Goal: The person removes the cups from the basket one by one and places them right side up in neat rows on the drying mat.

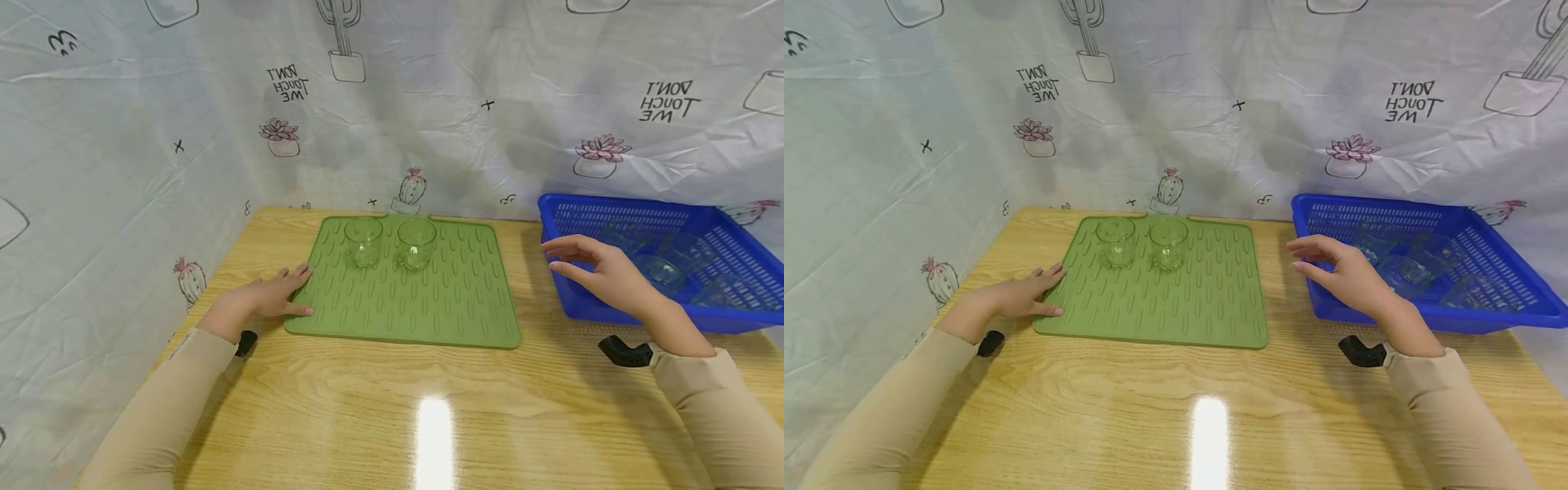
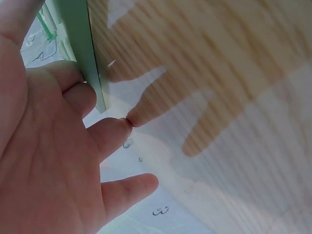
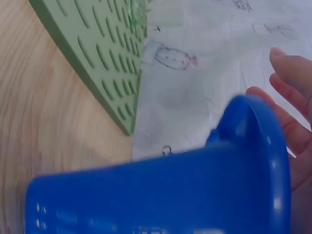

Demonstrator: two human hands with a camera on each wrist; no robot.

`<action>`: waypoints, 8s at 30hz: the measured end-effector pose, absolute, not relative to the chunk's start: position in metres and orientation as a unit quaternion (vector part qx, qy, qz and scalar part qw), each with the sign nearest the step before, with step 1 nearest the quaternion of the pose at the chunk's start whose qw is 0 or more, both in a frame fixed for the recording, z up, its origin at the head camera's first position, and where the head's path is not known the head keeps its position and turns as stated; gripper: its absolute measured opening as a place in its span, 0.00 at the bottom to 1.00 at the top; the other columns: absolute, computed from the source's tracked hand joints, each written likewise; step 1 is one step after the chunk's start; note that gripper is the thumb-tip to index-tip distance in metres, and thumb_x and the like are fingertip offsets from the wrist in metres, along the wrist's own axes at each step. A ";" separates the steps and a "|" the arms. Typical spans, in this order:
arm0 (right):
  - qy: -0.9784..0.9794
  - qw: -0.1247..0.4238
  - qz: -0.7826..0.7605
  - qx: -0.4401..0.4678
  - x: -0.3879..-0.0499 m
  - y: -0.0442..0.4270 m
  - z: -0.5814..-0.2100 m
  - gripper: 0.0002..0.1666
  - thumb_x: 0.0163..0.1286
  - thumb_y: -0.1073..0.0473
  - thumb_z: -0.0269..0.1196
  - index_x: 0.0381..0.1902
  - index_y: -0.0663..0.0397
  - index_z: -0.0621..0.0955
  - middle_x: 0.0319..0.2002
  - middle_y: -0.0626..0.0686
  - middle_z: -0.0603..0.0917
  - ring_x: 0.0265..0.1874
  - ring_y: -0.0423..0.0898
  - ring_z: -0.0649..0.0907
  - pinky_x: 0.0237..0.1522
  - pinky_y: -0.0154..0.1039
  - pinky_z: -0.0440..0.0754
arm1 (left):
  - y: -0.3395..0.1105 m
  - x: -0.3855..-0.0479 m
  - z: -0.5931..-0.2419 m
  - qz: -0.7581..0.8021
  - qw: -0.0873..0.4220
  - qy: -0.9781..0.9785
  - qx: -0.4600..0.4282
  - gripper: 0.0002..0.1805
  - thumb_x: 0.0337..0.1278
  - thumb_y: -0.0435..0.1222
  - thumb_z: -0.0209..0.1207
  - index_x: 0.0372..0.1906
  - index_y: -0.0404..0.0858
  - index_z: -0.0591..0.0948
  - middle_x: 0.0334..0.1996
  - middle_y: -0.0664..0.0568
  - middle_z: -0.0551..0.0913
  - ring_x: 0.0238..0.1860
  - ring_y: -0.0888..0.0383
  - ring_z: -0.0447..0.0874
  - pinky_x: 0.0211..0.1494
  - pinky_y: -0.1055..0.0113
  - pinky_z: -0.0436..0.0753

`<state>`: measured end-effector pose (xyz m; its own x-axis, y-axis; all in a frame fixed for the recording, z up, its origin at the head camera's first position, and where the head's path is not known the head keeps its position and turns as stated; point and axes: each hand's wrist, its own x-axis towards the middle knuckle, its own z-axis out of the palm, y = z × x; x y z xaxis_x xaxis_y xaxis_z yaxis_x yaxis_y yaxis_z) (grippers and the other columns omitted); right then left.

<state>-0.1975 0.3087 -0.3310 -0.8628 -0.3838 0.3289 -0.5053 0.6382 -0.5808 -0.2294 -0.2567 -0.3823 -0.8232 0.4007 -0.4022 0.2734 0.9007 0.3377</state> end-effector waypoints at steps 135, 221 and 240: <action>-0.900 -0.039 0.396 0.180 -0.226 0.406 -0.304 0.42 0.67 0.76 0.67 0.73 0.65 0.59 0.52 0.23 0.76 0.48 0.21 0.78 0.42 0.26 0.82 | -0.252 -0.226 -0.369 0.145 0.244 0.943 0.172 0.55 0.70 0.57 0.59 0.83 0.32 0.43 0.82 0.37 0.34 0.79 0.31 0.30 0.69 0.22 0.38; -0.822 0.030 0.536 0.190 -0.251 0.239 -0.317 0.40 0.72 0.66 0.68 0.75 0.62 0.61 0.64 0.59 0.74 0.61 0.45 0.77 0.60 0.30 0.76 | -0.252 -0.224 -0.369 0.162 0.250 0.939 0.171 0.55 0.70 0.56 0.60 0.83 0.32 0.44 0.82 0.37 0.34 0.79 0.30 0.28 0.71 0.27 0.53; -0.812 0.036 0.559 0.165 -0.261 0.194 -0.344 0.45 0.69 0.61 0.71 0.76 0.62 0.60 0.67 0.66 0.72 0.66 0.61 0.73 0.70 0.53 0.68 | -0.251 -0.222 -0.368 0.161 0.250 0.939 0.170 0.54 0.70 0.56 0.60 0.83 0.32 0.44 0.82 0.37 0.34 0.78 0.30 0.29 0.71 0.26 0.53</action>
